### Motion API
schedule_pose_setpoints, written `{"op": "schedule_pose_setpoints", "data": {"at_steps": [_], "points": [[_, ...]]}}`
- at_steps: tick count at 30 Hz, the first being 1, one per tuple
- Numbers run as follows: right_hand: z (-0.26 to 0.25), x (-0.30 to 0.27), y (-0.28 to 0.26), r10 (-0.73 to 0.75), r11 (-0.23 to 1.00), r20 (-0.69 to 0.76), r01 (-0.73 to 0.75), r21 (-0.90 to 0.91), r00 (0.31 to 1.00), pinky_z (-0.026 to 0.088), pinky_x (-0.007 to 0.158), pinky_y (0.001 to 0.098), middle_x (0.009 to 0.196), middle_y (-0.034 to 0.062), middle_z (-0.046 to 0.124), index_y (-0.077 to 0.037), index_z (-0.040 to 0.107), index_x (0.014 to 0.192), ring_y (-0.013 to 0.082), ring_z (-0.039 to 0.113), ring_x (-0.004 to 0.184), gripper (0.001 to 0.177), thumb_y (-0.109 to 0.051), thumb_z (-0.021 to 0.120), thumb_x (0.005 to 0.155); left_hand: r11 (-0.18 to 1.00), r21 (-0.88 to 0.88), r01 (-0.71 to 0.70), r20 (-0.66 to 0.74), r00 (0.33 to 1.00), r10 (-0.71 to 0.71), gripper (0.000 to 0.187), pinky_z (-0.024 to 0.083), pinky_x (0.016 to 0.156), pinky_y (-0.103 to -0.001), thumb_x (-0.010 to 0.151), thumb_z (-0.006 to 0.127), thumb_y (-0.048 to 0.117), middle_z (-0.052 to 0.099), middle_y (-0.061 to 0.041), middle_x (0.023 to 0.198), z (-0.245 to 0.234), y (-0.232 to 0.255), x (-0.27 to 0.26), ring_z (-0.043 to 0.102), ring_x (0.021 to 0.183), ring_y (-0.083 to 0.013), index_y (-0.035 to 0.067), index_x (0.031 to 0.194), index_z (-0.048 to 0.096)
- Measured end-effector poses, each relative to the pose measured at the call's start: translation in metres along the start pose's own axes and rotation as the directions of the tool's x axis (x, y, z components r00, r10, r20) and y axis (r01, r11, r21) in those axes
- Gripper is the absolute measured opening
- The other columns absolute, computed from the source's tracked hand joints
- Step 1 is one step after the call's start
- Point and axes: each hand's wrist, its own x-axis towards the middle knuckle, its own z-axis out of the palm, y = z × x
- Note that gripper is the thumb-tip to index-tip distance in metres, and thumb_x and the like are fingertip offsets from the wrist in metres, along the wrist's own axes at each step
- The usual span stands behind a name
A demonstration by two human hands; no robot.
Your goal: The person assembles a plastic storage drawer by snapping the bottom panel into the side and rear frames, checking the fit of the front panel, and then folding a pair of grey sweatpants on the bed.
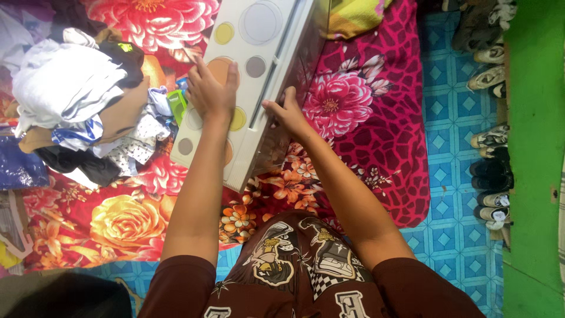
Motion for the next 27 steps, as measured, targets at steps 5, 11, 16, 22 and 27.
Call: {"op": "schedule_pose_setpoints", "data": {"at_steps": [5,11,16,22,27], "points": [[-0.025,0.005,0.029,-0.151,0.985,-0.011,0.152,0.081,0.988,0.058,0.080,0.0362,0.115,0.0198,0.056,-0.003,0.031,0.114,0.0225,0.061,0.102,0.063,-0.039,0.075,0.088,0.993,-0.026,-0.116,-0.063,0.992,0.114,0.089,0.030,0.111,-0.056,0.092,0.062,0.063,0.049,-0.022,0.146,0.020,0.007,-0.002,0.044,0.137,-0.0388,0.001,0.152,0.041],[-0.020,0.009,0.039,-0.209,0.945,-0.041,0.191,-0.264,0.977,0.047,0.101,0.0409,0.116,0.0226,0.055,0.002,0.038,0.115,0.0304,0.055,0.115,0.064,-0.047,0.073,0.090,0.873,0.155,-0.463,-0.256,0.834,0.488,0.056,0.036,0.112,-0.054,0.100,0.069,0.035,0.053,-0.020,0.146,0.018,0.006,-0.006,0.047,0.137,-0.0395,0.006,0.146,0.055],[0.002,0.014,0.054,-0.342,0.925,-0.013,0.335,-0.178,0.940,0.047,0.112,0.0407,0.134,0.0266,0.056,0.003,0.041,0.132,0.0342,0.058,0.130,0.055,-0.020,0.065,0.087,0.741,-0.211,-0.638,-0.112,0.769,0.630,0.036,0.047,0.106,-0.046,0.094,0.072,0.018,0.065,-0.013,0.122,0.035,0.062,-0.027,0.059,0.120,-0.0335,0.009,0.129,0.065],[0.015,0.011,0.028,-0.547,0.825,-0.005,0.539,-0.169,0.837,0.034,0.120,0.0427,0.158,0.0269,0.039,0.001,0.019,0.160,0.0353,0.040,0.146,0.091,-0.019,0.076,0.092,0.751,-0.057,-0.658,-0.103,0.752,0.651,0.058,0.049,0.093,-0.046,0.088,0.080,0.025,0.063,-0.015,0.115,0.051,0.101,0.003,0.059,0.108,-0.0363,0.000,0.137,0.059],[0.002,0.018,0.030,-0.389,0.916,0.171,0.399,-0.030,0.905,0.046,0.099,0.0406,0.140,0.0212,0.055,-0.006,0.022,0.160,0.0292,0.053,0.120,0.087,-0.020,0.073,0.091,0.832,0.122,-0.541,0.000,0.838,0.546,0.048,0.051,0.086,-0.047,0.086,0.081,0.025,0.063,-0.012,0.116,0.050,0.109,0.017,0.061,0.106,-0.0335,0.009,0.128,0.065]]}}
